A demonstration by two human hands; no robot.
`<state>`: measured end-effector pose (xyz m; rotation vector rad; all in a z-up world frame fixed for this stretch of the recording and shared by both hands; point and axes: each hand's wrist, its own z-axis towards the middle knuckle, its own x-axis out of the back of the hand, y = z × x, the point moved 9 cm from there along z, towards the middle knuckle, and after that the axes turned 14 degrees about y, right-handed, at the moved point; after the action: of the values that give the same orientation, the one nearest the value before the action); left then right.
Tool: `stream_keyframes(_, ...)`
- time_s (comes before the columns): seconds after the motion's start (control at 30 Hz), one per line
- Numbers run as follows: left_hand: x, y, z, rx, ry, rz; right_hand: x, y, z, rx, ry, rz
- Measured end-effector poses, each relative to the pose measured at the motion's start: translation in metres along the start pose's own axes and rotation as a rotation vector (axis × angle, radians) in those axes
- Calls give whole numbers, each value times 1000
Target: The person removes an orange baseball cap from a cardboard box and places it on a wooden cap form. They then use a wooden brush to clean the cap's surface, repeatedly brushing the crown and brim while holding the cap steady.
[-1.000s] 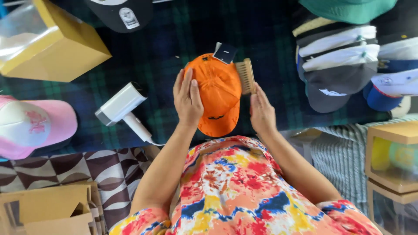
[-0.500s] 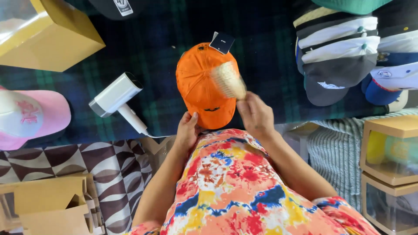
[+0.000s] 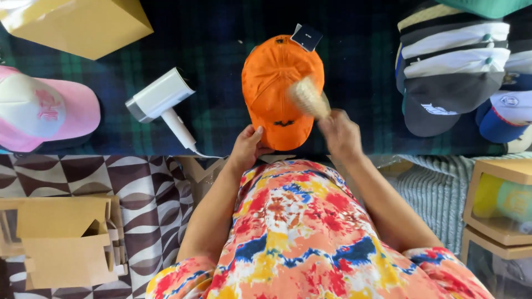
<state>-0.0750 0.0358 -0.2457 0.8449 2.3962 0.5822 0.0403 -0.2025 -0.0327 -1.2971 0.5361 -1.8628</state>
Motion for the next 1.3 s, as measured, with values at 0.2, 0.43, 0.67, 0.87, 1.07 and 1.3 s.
stream_keyframes(0.2,-4,-10,4,-15,0,18,24,-3,8,38,30,-183)
stream_keyframes(0.43,-13,10,-10,-30,-43,-8,23,50,34,-27,152,-269)
stream_keyframes(0.67,-18,20,-17,-34,-14,-10,-6,-58,19,397,-60,-172)
stream_keyframes(0.87,-20,17,-20,-11,7,1,3,-85,25,584,109,-398)
stream_keyframes(1.07,12,11,-8,27,73,-95,-21,-108,2,370,-300,-212)
stream_keyframes(1.3,-17,26,-60,288,-82,-336,-72,-133,-40,690,-416,-502)
